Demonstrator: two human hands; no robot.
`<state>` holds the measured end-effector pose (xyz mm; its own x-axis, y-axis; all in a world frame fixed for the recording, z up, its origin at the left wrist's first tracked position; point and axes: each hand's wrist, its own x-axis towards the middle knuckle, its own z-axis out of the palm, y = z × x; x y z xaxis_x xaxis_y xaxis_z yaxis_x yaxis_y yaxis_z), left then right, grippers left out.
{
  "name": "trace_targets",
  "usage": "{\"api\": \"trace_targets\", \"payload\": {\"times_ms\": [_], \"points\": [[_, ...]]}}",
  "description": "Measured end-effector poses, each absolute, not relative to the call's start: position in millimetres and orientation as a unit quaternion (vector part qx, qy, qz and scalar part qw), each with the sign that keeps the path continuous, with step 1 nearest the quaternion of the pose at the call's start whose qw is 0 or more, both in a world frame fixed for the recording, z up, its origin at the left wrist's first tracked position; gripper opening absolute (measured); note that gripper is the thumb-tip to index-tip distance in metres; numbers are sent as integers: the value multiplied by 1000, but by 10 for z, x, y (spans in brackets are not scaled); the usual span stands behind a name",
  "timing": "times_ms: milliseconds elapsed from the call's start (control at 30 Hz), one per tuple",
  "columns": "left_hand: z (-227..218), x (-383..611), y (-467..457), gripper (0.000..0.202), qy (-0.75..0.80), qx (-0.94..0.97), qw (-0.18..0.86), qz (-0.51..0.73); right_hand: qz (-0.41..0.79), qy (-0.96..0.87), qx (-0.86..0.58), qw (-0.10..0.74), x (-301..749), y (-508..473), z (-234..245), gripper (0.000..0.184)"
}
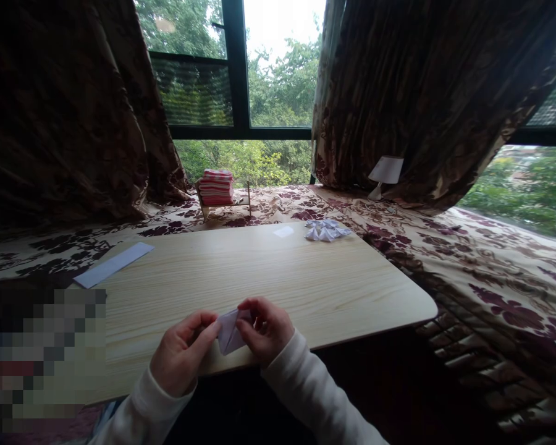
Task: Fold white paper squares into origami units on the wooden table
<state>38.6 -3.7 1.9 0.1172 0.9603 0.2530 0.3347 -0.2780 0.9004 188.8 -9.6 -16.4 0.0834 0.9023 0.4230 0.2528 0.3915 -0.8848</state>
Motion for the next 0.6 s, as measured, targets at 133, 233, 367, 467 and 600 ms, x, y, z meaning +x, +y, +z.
{"api": "trace_targets", "payload": {"times_ms": [133,233,367,467,600], "points": [[27,382,-49,21,493,661,346,448,334,-597,-457,568,1883,-100,-169,15],[37,383,-60,21,495,658,349,447,346,-601,-454,560,1893,-102,-163,12],[64,394,-75,20,499,663,332,448,347,-605,-464,546,1910,-93,-165,12],[72,403,-83,20,503,663,330,445,338,-617,-466,537,1911,-77,-179,11],[49,411,-92,17,478,665,340,462,330,-637,-446,535,1910,-69,-182,11]]}}
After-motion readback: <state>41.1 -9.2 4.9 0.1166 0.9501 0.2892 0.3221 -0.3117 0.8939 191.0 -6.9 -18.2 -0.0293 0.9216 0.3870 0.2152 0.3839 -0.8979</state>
